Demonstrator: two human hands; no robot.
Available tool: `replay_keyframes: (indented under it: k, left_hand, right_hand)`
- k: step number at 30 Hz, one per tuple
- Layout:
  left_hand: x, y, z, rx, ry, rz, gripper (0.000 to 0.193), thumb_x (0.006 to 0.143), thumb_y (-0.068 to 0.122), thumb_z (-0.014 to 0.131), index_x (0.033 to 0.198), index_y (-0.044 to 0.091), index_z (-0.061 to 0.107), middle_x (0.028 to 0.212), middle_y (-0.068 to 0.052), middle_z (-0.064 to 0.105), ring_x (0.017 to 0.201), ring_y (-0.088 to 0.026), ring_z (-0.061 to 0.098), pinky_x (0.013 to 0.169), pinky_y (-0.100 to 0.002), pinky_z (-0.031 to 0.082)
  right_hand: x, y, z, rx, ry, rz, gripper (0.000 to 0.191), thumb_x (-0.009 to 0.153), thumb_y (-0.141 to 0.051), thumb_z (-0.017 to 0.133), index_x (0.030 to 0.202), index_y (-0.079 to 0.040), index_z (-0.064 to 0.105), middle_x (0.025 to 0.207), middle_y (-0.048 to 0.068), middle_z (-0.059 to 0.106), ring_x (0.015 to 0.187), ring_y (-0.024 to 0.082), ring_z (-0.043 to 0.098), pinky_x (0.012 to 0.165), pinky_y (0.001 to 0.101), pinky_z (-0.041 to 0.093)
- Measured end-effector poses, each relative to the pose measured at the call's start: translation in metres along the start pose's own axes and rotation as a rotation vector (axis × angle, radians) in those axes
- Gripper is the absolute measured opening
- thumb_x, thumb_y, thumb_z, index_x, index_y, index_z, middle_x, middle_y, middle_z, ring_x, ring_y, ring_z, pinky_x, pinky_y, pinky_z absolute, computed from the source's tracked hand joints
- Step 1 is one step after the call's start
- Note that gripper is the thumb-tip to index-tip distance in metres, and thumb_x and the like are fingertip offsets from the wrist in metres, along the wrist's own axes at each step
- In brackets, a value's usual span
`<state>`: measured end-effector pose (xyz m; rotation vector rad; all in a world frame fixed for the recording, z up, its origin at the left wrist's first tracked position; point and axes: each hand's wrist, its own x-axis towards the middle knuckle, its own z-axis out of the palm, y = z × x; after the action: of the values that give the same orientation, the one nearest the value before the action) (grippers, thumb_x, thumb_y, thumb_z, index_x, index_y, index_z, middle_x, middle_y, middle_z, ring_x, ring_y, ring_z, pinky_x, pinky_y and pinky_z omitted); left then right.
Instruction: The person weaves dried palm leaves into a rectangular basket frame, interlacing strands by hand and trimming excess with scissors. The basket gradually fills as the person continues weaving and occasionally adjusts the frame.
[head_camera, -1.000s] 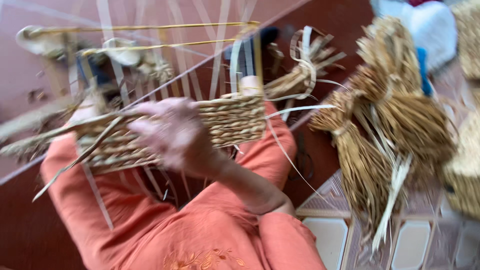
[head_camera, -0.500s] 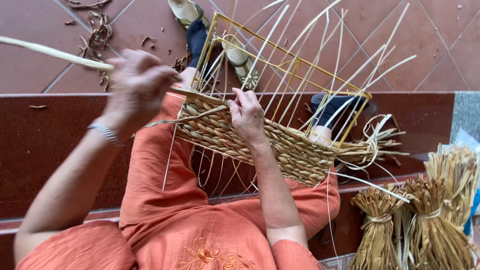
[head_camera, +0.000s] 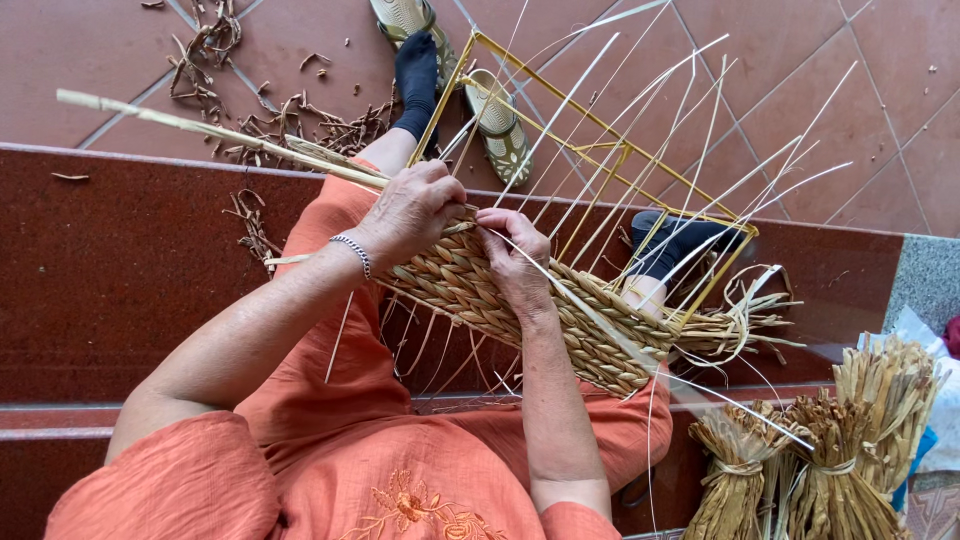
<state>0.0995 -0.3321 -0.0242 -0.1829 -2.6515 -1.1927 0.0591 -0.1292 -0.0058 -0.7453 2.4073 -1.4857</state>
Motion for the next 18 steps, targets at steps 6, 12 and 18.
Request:
replay_keyframes:
  k: [6,12,18]
  left_hand:
    - [0.008,-0.007,0.008,0.012,-0.107,-0.06,0.02,0.085,0.018,0.077,0.101,0.008,0.073,0.09,-0.011,0.06,0.088,-0.03,0.06,0.077,-0.045,0.049]
    - [0.008,-0.011,0.018,0.242,-0.226,-0.042,0.015,0.09,0.024,0.077,0.085,0.01,0.073,0.099,-0.008,0.055,0.101,-0.025,0.054,0.086,-0.041,0.042]
    - [-0.013,-0.003,-0.006,0.287,-0.03,0.152,0.031,0.087,0.03,0.077,0.109,0.009,0.075,0.114,-0.008,0.054,0.113,-0.026,0.048,0.095,-0.043,0.037]
  right_hand:
    - [-0.001,0.003,-0.001,-0.065,-0.057,-0.072,0.006,0.093,-0.001,0.071,0.1,-0.002,0.071,0.112,0.011,0.076,0.095,0.015,0.07,0.08,0.0279,0.063]
    - [0.021,0.014,0.014,-0.08,-0.015,0.144,0.006,0.098,-0.008,0.07,0.101,-0.004,0.071,0.088,0.007,0.077,0.073,0.011,0.073,0.062,0.0246,0.064]
    - [0.04,0.009,0.024,-0.262,0.099,0.152,0.035,0.082,-0.007,0.082,0.113,-0.005,0.065,0.073,0.004,0.071,0.062,0.013,0.068,0.054,0.0272,0.058]
